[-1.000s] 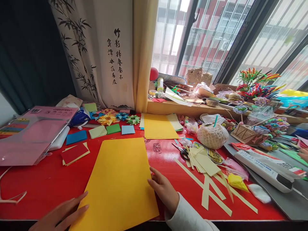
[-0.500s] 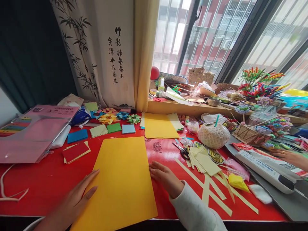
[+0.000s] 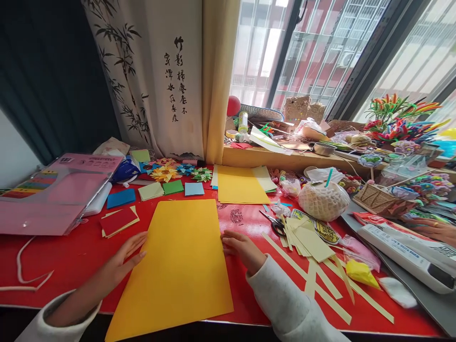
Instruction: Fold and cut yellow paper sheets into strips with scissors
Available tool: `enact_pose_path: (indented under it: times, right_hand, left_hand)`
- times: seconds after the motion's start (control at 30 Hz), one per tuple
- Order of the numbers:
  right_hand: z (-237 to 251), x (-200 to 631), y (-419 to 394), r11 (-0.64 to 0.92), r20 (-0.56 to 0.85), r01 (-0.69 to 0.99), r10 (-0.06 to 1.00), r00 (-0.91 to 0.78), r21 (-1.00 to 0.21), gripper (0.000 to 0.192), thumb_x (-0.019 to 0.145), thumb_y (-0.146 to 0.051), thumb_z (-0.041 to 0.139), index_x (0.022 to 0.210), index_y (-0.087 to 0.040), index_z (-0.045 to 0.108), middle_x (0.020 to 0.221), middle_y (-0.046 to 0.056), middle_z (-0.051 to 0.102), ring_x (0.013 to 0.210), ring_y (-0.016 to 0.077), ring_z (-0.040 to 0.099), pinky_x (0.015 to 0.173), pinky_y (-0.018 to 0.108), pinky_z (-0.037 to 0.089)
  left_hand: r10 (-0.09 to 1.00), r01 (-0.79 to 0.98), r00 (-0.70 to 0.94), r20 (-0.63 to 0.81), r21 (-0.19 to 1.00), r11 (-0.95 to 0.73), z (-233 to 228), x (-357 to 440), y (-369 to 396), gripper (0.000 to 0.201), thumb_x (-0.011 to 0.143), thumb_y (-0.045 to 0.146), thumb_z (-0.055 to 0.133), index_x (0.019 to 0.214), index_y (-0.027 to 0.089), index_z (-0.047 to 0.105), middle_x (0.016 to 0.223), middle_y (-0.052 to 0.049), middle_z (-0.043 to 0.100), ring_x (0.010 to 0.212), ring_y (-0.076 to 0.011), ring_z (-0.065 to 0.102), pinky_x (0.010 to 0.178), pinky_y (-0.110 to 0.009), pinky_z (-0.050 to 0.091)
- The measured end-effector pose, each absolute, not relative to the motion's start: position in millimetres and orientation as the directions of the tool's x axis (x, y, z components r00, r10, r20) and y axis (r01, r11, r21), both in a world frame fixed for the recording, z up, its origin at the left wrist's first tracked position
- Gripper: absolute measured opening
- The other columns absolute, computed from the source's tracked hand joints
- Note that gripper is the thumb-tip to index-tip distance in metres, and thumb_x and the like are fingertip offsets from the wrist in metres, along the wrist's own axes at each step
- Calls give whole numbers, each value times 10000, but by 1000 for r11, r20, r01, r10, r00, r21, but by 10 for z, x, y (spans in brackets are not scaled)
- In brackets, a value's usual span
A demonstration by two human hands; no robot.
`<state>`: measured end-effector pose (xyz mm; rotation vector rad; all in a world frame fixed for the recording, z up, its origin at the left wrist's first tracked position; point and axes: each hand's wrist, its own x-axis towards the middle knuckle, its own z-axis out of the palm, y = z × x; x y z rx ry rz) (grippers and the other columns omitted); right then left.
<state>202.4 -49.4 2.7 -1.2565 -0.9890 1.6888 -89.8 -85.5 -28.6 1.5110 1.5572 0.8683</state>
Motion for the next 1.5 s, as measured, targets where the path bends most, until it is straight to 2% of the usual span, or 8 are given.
enact_pose_path:
  times: [0.23,0.37,0.5,0.63,0.8,1.07,1.3,1.5]
  right_hand:
    - [-99,2118,-375,-290,-282,-20,942,-181,-957,328,611,-311,606,910,-183,556,970,88,565,896,214,538,817,370,418]
    - [-205,2185,-313,-34,-78,224,979,-187,-974,343,641,-362,560,935,-186,550,979,70,562,935,218,510,820,382,407]
    - [-298,2264,-318,231,160,464,969,-187,-855,393,699,-340,503,1061,-185,491,1061,81,532,989,219,482,866,402,365]
    - [-311,2314,-449,385,195,539,906,-376,-749,434,705,-321,511,1112,-174,474,1150,91,485,1084,228,412,932,408,305]
    - [-292,2264,-664,470,189,544,849,-493,-695,461,717,-296,504,1155,-165,445,1227,89,404,1163,220,312,974,403,258]
    - [-248,2217,-743,540,215,578,817,-536,-612,452,749,-286,469,1175,-145,415,1204,116,427,1124,215,372,940,387,322]
    - [-180,2208,-827,593,236,689,802,-548,-416,448,784,-263,400,1195,-89,363,1216,151,403,1119,204,381,905,360,376]
    - [77,2127,-1304,664,234,701,748,-622,-260,376,769,-286,461,1122,-159,462,1080,47,550,984,170,515,837,283,443]
  left_hand:
    - [993,360,104,-46,933,6,-343,-1005,-731,466,747,428,426,1156,223,340,1294,-87,325,1175,-209,287,901,-346,360]
    - [989,455,150,0,888,-69,-290,-988,-733,462,756,428,408,1163,216,355,1262,-86,377,1145,-221,342,866,-339,397]
    - [932,744,323,166,564,-359,-94,-917,-984,390,754,379,440,1131,279,425,1257,3,391,1172,-208,294,934,-347,316]
    - [716,682,686,126,233,-694,71,-862,-1334,467,748,374,462,1196,278,370,1262,19,377,1145,-179,338,900,-269,351]
    - [634,633,768,95,39,-773,50,-877,-1500,509,759,366,449,1238,269,307,1244,2,384,1076,-167,425,846,-216,383]
    - [620,608,784,42,154,-779,112,-944,-1481,453,761,317,466,1201,307,360,1238,23,389,1082,-163,411,856,-212,379]
    - [636,593,765,102,272,-758,89,-944,-1449,360,799,183,419,1134,313,436,1185,40,467,1056,-132,445,867,-178,380]
    - [721,608,689,77,481,-632,154,-882,-1306,177,803,213,402,907,250,540,1029,15,588,965,-138,525,839,-214,409]
